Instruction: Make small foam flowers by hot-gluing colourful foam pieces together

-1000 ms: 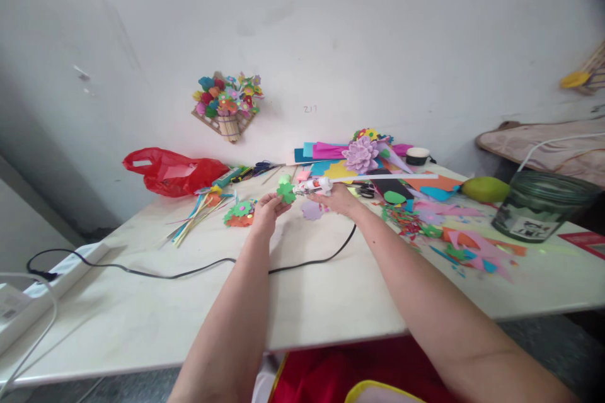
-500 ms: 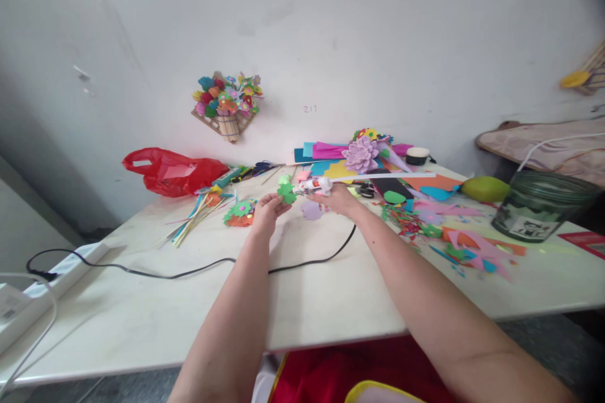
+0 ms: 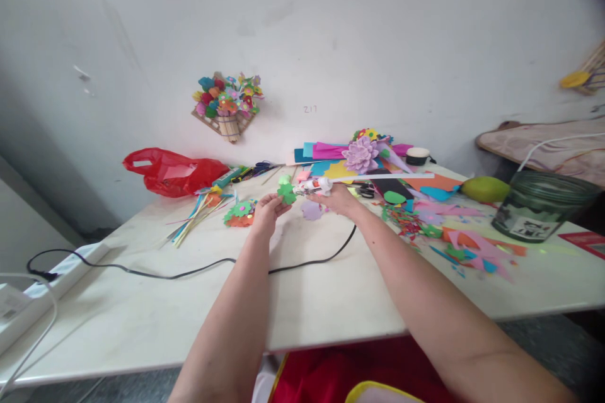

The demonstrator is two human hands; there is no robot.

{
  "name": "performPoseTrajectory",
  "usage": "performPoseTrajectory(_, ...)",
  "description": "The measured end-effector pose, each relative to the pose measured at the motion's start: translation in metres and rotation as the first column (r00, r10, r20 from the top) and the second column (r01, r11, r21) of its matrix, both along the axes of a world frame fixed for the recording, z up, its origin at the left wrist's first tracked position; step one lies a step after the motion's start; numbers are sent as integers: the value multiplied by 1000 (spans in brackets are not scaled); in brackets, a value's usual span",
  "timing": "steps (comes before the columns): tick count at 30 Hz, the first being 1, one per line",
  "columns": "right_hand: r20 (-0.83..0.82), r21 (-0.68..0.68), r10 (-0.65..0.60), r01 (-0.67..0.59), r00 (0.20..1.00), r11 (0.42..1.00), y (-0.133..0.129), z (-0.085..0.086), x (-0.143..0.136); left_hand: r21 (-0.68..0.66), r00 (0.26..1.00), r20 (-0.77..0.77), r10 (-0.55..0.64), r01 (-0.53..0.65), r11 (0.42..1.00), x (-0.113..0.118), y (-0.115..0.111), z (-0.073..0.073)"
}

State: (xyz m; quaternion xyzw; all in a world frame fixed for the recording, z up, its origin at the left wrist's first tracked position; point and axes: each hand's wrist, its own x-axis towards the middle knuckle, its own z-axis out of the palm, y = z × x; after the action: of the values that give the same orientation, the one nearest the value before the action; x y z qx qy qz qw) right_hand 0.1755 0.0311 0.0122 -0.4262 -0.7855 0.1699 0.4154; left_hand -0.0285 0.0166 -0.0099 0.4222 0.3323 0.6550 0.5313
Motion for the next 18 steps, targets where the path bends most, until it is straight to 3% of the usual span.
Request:
performPoseTrajectory(11,-1,7,29,-29,1000,1000,-5,4,-2,4,1000,9,1,-1,1000,0,0,0)
performPoseTrajectory(18,17,8,-27,27,999,1000,-2,2,-2,2,1000,-4,-9,9,1000,0,1,-1)
